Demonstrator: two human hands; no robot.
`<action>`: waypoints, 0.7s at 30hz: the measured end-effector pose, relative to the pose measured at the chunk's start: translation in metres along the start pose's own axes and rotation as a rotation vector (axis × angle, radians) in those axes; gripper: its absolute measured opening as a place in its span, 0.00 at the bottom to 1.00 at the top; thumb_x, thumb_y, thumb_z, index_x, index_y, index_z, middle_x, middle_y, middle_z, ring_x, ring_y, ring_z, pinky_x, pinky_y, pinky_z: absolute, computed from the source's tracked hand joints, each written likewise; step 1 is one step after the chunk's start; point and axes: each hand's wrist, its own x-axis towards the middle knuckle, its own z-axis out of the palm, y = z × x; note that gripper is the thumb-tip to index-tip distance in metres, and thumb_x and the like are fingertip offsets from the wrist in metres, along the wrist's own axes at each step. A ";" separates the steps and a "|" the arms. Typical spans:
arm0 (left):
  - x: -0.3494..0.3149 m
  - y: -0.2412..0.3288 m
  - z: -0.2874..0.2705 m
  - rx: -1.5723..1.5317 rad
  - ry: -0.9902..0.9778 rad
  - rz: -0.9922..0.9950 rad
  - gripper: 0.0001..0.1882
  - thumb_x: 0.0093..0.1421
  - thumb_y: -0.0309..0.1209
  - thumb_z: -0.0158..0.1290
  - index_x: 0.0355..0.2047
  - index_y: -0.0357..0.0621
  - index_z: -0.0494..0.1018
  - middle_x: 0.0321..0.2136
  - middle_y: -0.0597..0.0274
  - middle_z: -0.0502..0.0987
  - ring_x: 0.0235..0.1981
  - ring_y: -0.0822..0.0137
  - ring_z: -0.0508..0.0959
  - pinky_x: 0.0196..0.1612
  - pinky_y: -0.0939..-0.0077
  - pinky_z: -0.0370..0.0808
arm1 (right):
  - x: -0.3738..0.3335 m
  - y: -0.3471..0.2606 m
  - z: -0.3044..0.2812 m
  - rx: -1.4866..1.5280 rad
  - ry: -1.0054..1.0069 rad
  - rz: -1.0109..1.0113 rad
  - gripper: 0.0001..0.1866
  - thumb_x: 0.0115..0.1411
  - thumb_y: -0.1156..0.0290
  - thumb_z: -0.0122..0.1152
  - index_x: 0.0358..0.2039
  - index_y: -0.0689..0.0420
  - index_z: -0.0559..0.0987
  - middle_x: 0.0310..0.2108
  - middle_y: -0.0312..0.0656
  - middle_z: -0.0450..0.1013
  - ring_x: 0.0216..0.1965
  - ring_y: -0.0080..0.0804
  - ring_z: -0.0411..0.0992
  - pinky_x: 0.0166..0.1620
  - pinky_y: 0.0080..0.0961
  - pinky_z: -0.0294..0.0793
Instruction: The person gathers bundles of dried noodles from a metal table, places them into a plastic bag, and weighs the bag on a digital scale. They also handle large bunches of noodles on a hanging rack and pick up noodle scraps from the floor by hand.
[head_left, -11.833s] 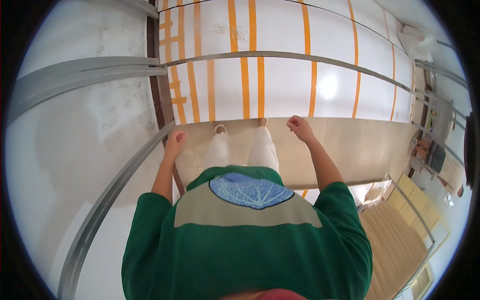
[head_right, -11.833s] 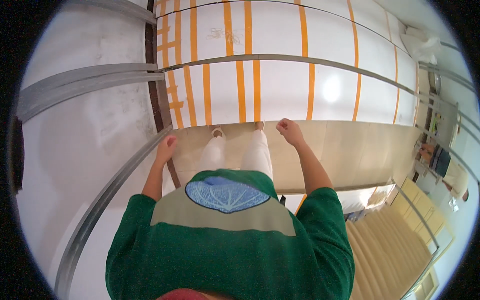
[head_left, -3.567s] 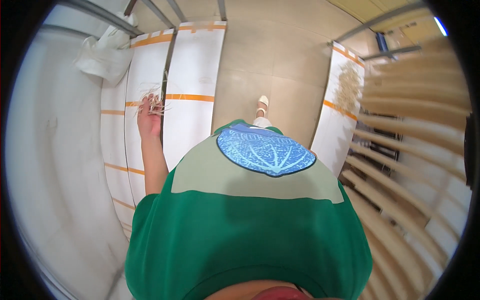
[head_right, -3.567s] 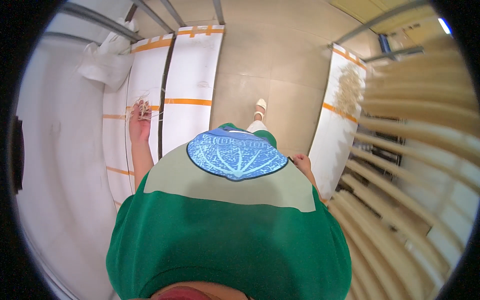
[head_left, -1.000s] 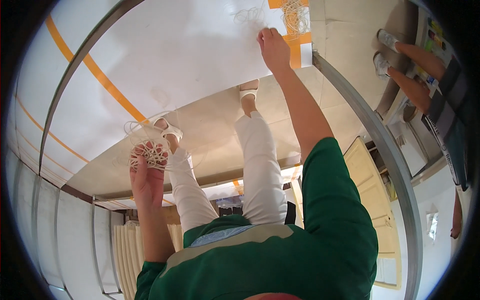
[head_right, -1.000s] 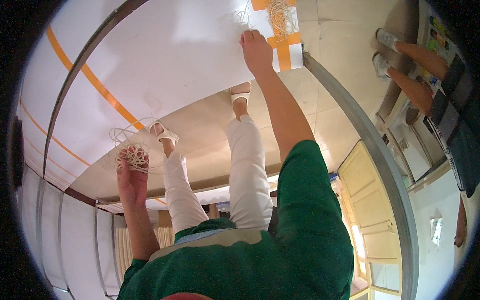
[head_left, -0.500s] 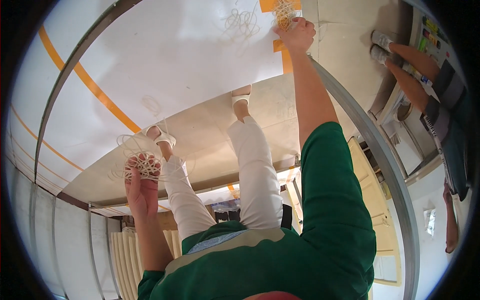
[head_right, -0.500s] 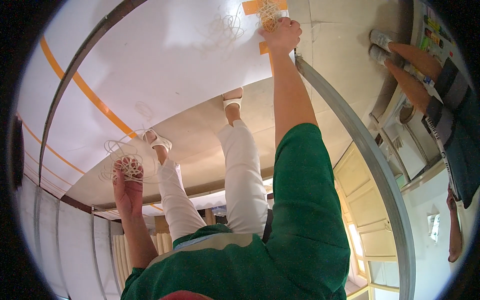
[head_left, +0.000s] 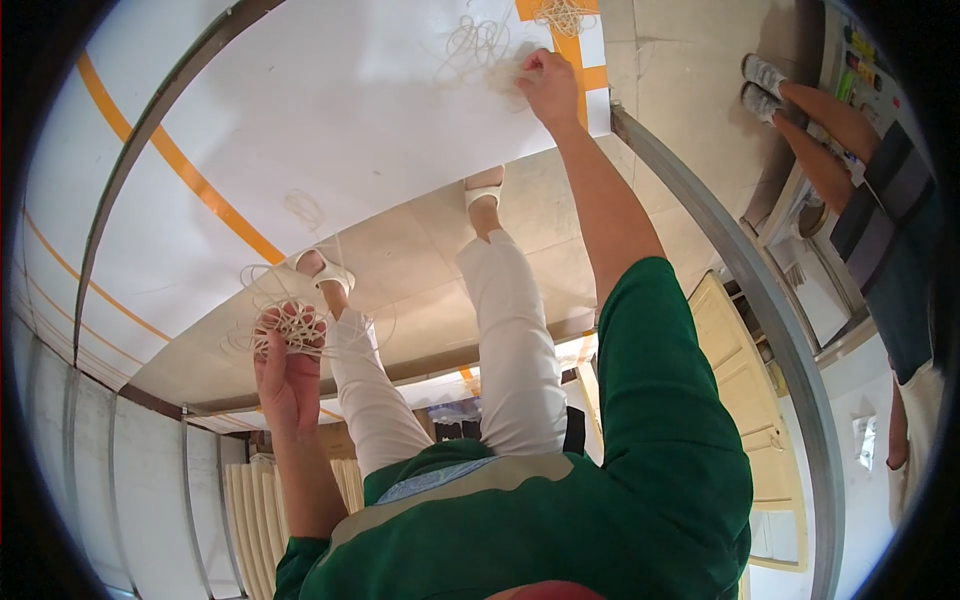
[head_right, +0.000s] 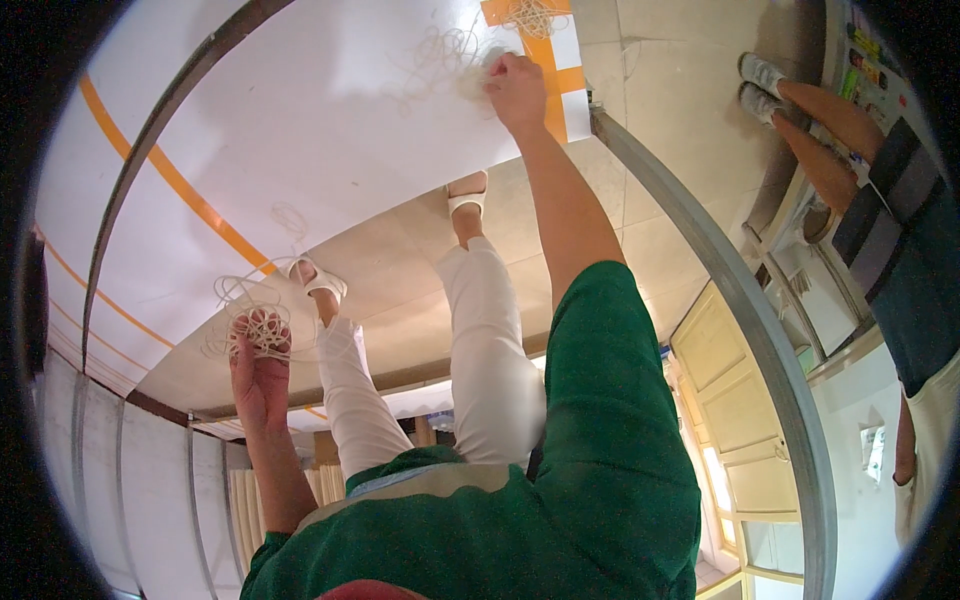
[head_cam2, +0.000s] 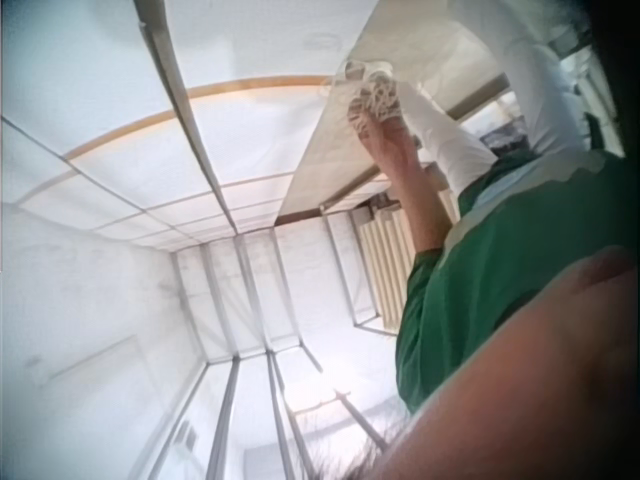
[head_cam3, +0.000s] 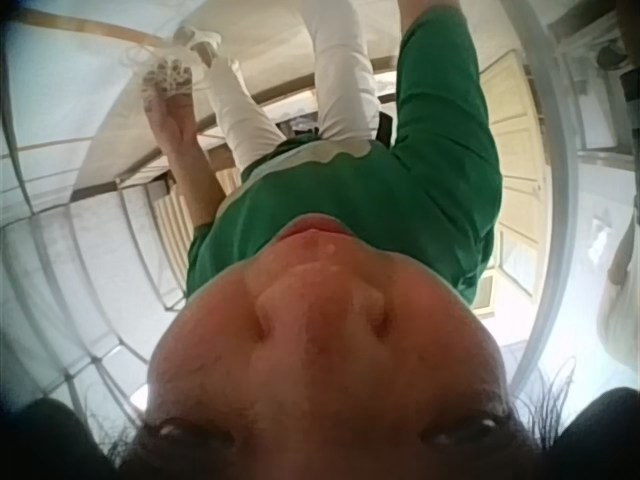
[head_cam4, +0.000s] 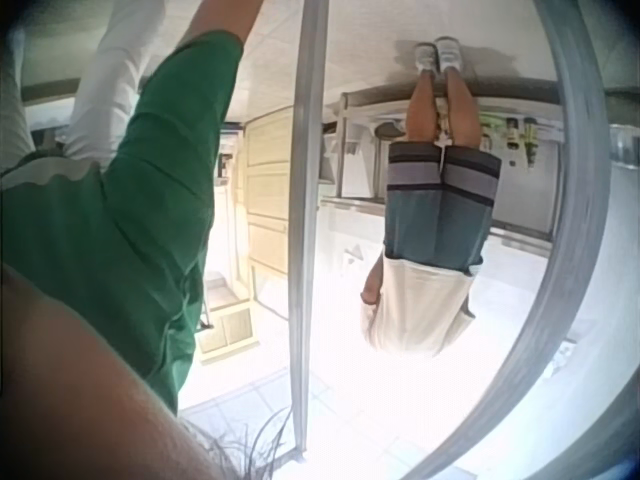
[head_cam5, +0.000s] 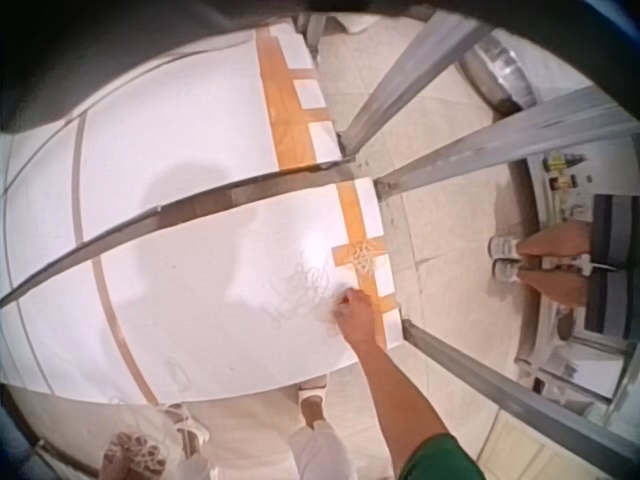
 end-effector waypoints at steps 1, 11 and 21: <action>0.000 0.000 0.000 0.001 -0.001 0.000 0.17 0.62 0.32 0.45 0.50 0.42 0.64 0.49 0.58 0.69 0.50 0.62 0.69 0.55 0.63 0.66 | -0.002 -0.004 0.005 0.123 -0.034 -0.033 0.15 0.40 0.72 0.67 0.29 0.56 0.72 0.32 0.38 0.69 0.37 0.34 0.68 0.39 0.28 0.70; -0.002 -0.004 -0.006 -0.009 0.032 0.006 0.16 0.62 0.32 0.44 0.50 0.42 0.64 0.48 0.59 0.69 0.50 0.63 0.69 0.55 0.63 0.66 | 0.039 0.011 -0.011 -0.242 0.327 -0.189 0.33 0.48 0.52 0.60 0.53 0.52 0.65 0.55 0.55 0.56 0.56 0.52 0.55 0.56 0.40 0.59; 0.004 -0.029 -0.021 0.025 0.062 0.017 0.14 0.62 0.31 0.44 0.48 0.42 0.64 0.47 0.57 0.70 0.48 0.63 0.70 0.53 0.66 0.68 | -0.026 -0.063 0.028 0.079 0.044 -0.370 0.32 0.50 0.56 0.61 0.54 0.52 0.63 0.57 0.51 0.55 0.59 0.48 0.51 0.59 0.38 0.54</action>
